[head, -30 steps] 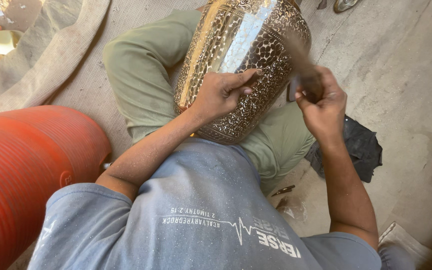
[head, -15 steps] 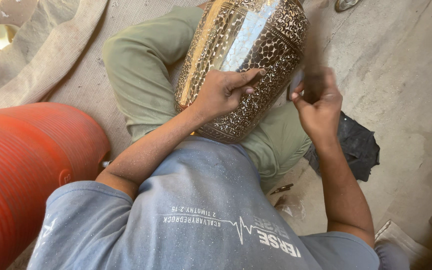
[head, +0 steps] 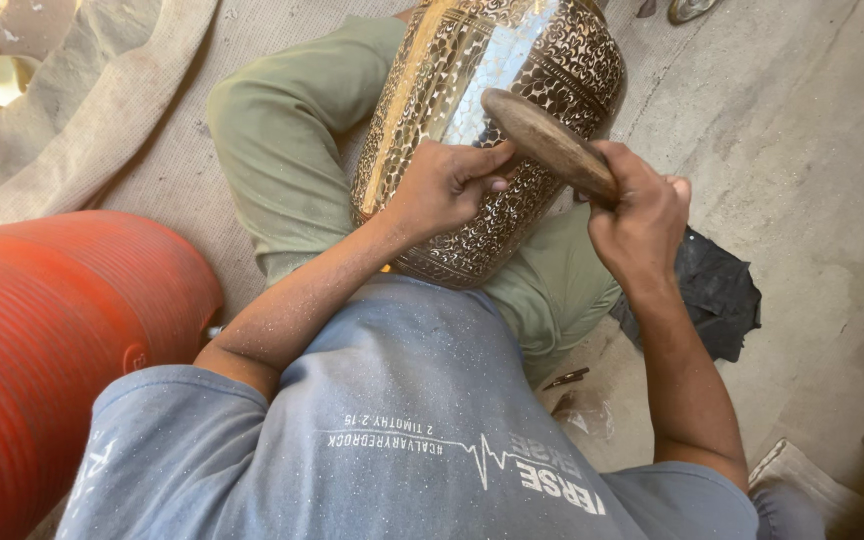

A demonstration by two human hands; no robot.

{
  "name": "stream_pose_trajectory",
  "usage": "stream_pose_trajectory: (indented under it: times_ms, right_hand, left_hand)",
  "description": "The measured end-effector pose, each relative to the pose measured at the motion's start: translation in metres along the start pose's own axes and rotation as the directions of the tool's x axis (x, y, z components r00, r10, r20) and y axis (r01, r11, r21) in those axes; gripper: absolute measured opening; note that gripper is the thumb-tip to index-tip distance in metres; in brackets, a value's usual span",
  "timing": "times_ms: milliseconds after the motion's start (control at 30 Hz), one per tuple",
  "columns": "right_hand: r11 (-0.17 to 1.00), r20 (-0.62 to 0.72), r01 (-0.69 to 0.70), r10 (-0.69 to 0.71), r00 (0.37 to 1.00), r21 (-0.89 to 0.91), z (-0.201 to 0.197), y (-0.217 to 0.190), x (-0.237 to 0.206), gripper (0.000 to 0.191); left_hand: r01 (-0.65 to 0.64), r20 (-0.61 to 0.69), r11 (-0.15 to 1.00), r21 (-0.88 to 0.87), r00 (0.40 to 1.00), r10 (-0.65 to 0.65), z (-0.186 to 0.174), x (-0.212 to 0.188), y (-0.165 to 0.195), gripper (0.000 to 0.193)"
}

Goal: The person sits cross-legged on the floor and uses a wooden mallet to repeatedly strike a large brass vase held between their legs. They rotate the vase slightly to work on different sections of the surface.

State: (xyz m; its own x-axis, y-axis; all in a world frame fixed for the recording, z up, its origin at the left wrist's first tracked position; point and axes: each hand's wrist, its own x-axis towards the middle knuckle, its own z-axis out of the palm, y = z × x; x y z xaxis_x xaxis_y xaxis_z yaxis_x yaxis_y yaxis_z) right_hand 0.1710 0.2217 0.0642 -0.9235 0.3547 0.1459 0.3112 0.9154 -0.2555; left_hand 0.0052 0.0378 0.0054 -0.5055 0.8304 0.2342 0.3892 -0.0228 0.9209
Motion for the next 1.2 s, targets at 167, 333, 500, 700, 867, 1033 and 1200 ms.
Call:
stream_pose_trajectory:
  times_ms: [167, 333, 500, 700, 867, 1033, 1200]
  right_hand:
    - [0.917, 0.075, -0.259, 0.248, 0.966, 0.305, 0.000, -0.008, 0.001, 0.037]
    - [0.771, 0.056, -0.294, 0.319, 0.946, 0.566, 0.000, -0.015, -0.005, 0.038]
    - [0.897, 0.166, -0.432, 0.414, 0.895, 0.091, 0.000, -0.004, -0.002, 0.034]
    - [0.921, 0.060, -0.283, 0.278, 0.959, 0.267, 0.004, 0.012, 0.008, 0.051]
    - [0.947, -0.042, -0.027, 0.043, 0.998, 0.319, -0.003, 0.013, 0.012, 0.047]
    - [0.800, 0.114, -0.234, 0.206, 0.972, 0.553, -0.007, 0.011, 0.009, 0.031]
    - [0.983, 0.116, -0.181, 0.180, 0.977, 0.002, -0.014, 0.017, 0.012, 0.023]
  left_hand:
    - [-0.027, -0.025, 0.998, -0.058, 0.999, 0.026, 0.001, -0.003, -0.003, 0.037]
    - [-0.126, -0.026, 0.989, -0.081, 0.992, 0.124, -0.004, -0.003, -0.008, 0.042]
    - [-0.145, -0.131, 0.988, -0.058, 0.982, 0.136, 0.002, -0.003, -0.007, 0.048]
    - [0.006, -0.114, 0.999, 0.037, 0.993, -0.002, 0.007, -0.006, -0.013, 0.045]
    - [-0.113, -0.135, 0.993, -0.031, 0.985, 0.108, 0.008, -0.006, -0.013, 0.042]
    - [0.047, 0.016, 0.991, 0.122, 0.999, -0.049, 0.005, -0.004, -0.007, 0.040]
    - [-0.079, -0.203, 0.997, 0.008, 0.976, 0.079, 0.010, -0.008, -0.006, 0.050]
